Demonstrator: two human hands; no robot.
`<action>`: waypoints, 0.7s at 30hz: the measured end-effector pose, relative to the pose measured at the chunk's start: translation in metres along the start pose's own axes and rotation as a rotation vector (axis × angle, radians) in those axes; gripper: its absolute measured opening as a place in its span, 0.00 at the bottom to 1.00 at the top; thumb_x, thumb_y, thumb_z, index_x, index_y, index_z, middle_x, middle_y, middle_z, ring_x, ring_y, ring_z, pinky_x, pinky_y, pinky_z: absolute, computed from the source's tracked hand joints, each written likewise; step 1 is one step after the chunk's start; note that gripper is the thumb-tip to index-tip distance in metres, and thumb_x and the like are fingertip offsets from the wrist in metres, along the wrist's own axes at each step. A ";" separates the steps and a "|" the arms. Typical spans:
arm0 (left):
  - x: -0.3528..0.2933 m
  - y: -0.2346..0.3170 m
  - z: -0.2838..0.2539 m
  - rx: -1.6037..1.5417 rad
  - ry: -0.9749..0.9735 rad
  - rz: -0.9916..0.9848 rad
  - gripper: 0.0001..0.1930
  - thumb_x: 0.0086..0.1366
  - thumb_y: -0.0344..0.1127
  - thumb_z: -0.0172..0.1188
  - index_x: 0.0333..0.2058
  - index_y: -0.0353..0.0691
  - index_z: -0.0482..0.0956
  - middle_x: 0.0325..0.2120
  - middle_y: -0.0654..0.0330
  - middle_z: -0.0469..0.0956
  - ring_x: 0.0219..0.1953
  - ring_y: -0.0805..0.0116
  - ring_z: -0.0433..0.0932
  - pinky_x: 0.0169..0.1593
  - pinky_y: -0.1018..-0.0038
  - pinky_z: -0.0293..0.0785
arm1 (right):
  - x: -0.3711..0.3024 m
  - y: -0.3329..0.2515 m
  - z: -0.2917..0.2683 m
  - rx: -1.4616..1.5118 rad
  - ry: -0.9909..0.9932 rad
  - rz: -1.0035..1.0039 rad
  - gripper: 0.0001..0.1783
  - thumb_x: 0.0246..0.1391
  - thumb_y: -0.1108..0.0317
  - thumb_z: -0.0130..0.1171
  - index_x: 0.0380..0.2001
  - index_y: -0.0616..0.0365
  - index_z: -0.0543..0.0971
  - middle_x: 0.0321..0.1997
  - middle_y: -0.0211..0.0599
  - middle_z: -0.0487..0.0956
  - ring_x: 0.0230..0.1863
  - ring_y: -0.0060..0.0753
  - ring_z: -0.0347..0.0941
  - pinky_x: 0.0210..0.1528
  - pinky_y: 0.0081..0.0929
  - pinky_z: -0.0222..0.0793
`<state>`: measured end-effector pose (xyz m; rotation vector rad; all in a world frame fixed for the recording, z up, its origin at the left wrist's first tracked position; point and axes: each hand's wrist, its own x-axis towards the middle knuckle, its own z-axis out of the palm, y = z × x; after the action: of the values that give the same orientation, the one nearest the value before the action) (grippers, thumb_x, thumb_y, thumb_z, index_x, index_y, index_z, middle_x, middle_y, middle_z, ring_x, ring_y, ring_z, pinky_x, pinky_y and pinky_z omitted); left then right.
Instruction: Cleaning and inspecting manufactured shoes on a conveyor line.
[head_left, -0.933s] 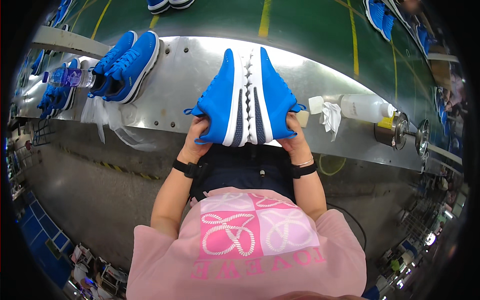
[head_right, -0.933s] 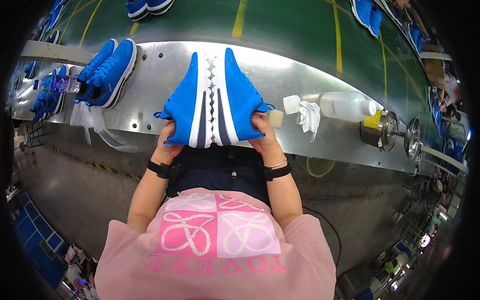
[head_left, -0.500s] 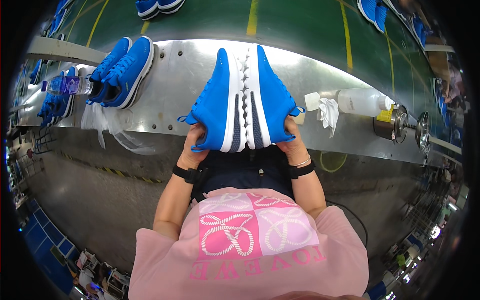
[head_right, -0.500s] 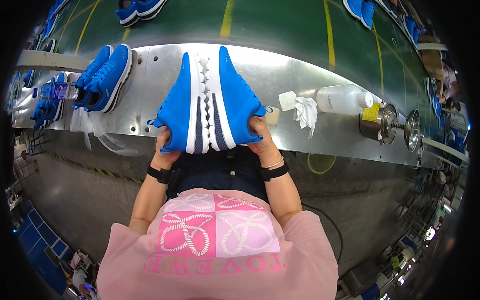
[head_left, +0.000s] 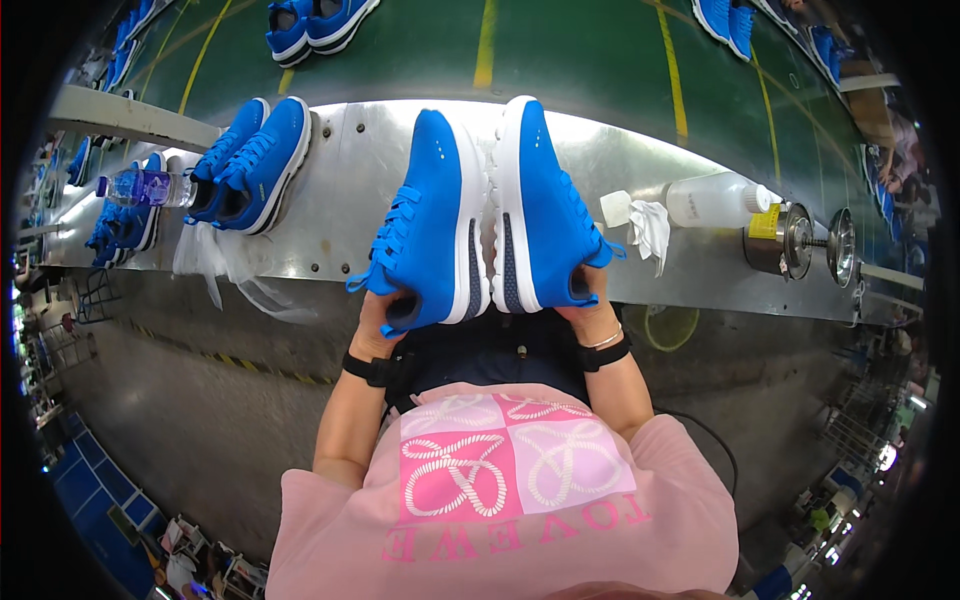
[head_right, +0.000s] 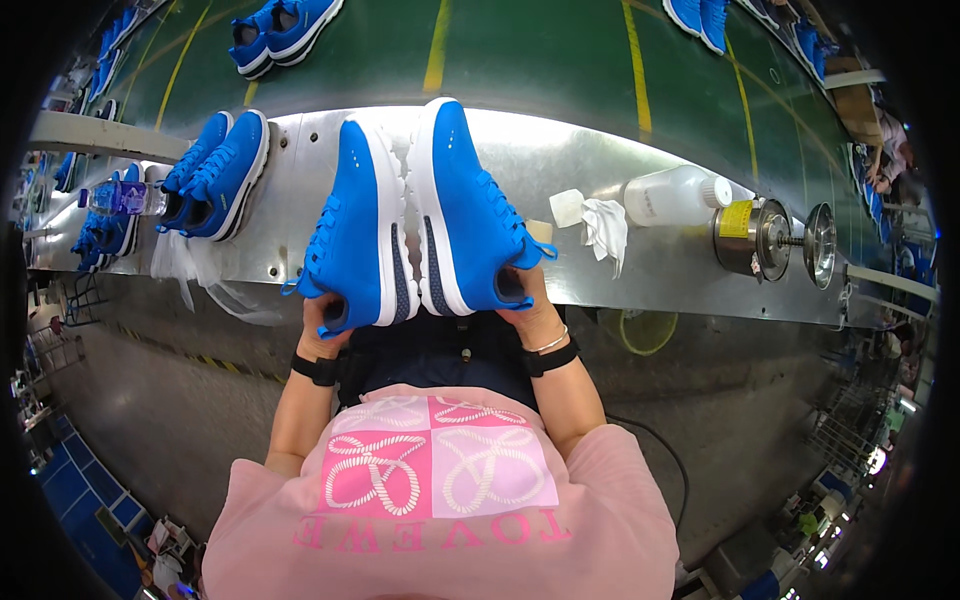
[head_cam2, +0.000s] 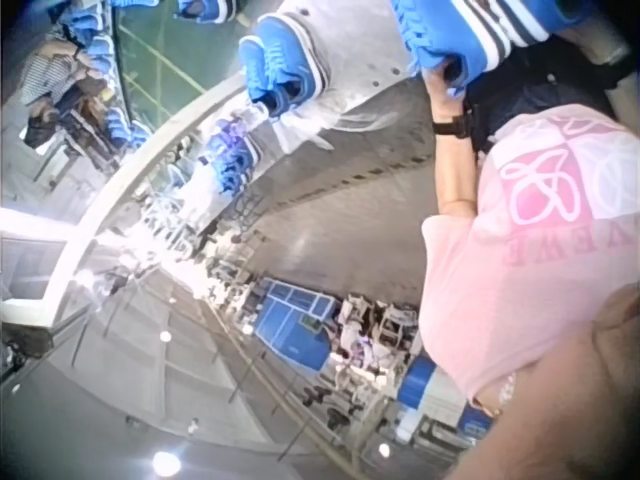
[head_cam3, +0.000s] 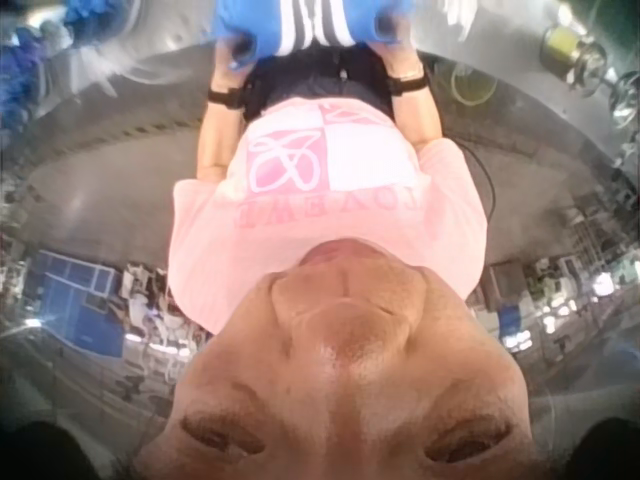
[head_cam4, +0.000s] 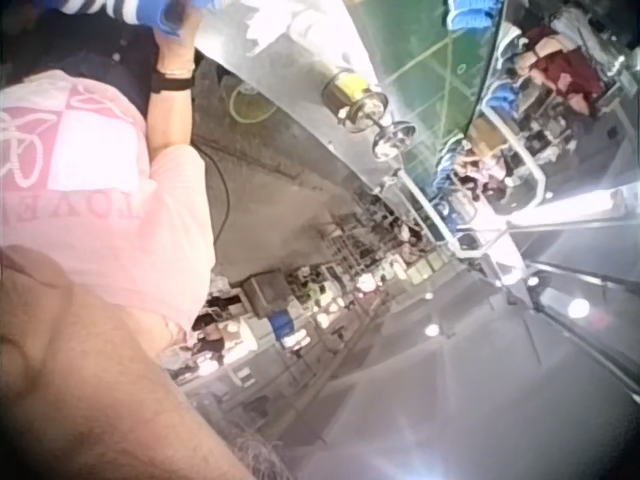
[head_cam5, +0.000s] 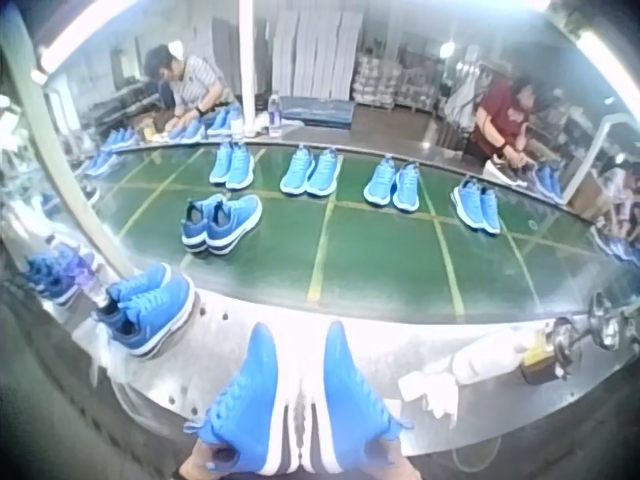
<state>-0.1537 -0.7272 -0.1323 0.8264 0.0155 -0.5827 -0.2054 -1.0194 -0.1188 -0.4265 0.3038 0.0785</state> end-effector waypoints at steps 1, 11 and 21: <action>0.001 0.014 0.013 -0.032 0.027 -0.041 0.25 0.71 0.37 0.52 0.64 0.38 0.65 0.59 0.53 0.73 0.58 0.61 0.74 0.63 0.65 0.70 | -0.003 -0.002 -0.002 -0.100 0.027 -0.039 0.30 0.64 0.56 0.55 0.65 0.58 0.67 0.65 0.39 0.72 0.64 0.37 0.70 0.67 0.35 0.65; 0.005 0.046 0.041 0.384 -0.001 0.352 0.34 0.70 0.38 0.57 0.71 0.42 0.56 0.62 0.53 0.69 0.61 0.62 0.71 0.65 0.65 0.67 | -0.015 -0.016 0.044 -0.719 -0.058 -0.404 0.36 0.60 0.63 0.58 0.70 0.59 0.63 0.66 0.44 0.70 0.65 0.36 0.68 0.68 0.32 0.62; 0.012 0.043 0.036 0.762 0.094 0.575 0.32 0.58 0.28 0.60 0.64 0.38 0.67 0.59 0.49 0.72 0.60 0.58 0.72 0.65 0.63 0.65 | -0.013 -0.011 0.046 -1.119 0.009 -0.766 0.29 0.51 0.70 0.63 0.58 0.57 0.76 0.66 0.58 0.68 0.65 0.50 0.68 0.67 0.40 0.62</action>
<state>-0.1296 -0.7351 -0.0812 1.5248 -0.3680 0.0207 -0.2037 -1.0106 -0.0704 -1.6255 0.0596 -0.5324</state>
